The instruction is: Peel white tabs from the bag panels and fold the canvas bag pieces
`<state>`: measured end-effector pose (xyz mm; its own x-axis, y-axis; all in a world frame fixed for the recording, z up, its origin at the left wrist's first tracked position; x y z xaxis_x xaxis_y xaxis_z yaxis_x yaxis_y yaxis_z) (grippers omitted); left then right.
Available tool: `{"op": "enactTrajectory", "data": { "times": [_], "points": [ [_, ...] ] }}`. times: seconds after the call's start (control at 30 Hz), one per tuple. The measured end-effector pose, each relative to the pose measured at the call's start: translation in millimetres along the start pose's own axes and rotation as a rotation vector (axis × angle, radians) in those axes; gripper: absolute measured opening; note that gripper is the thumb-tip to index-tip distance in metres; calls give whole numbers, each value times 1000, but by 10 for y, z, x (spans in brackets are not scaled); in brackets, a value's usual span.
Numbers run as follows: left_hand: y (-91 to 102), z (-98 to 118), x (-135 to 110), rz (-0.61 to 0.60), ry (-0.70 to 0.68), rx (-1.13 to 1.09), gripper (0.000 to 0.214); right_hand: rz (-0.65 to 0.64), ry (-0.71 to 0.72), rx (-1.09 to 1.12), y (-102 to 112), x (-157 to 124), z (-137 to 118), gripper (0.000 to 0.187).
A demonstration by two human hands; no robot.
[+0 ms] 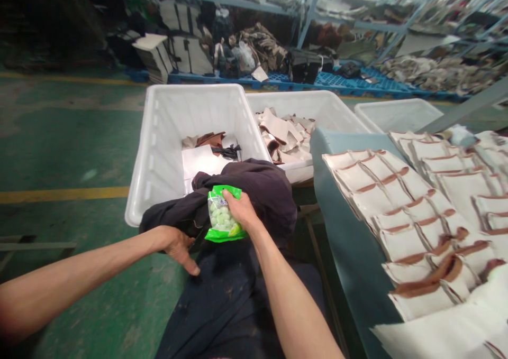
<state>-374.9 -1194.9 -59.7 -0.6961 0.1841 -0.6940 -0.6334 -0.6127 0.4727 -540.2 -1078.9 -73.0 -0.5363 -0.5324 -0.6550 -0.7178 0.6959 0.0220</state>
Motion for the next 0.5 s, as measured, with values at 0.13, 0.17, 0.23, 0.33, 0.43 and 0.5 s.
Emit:
{"op": "enactTrajectory", "data": {
  "times": [0.13, 0.17, 0.23, 0.33, 0.43, 0.5],
  "points": [
    [-66, 189, -252, 79, -33, 230, 16, 65, -33, 80, -10, -42, -8, 40],
    [-93, 232, -330, 135, -42, 293, 14, 87, -40, 108, -25, -66, -28, 42],
    [-168, 299, -478, 239, -62, 397, 23, 127, -28, 170, -89, -144, -99, 48],
    [-308, 343, -638, 382, -88, 494, 27, 166, 69, 271, -299, -311, -250, 57],
    [-430, 333, -718, 530, -100, 559, 28, 224, 251, 383, -614, -468, -333, 59],
    [-488, 316, -746, 620, -109, 594, 23, 283, 319, 433, -825, -528, -290, 58]
  ]
}}
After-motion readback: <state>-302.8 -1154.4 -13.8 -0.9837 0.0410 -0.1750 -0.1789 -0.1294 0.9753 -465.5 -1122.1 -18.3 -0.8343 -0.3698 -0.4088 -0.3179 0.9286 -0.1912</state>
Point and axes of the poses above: each hand's wrist, its own x-axis towards the middle knuckle, its own y-axis out of the back of the hand, z = x × y, the point moved 2 cm from there along x, towards the middle knuckle, and after that the axes turned 15 degrees about -y, right-handed, at the moved point
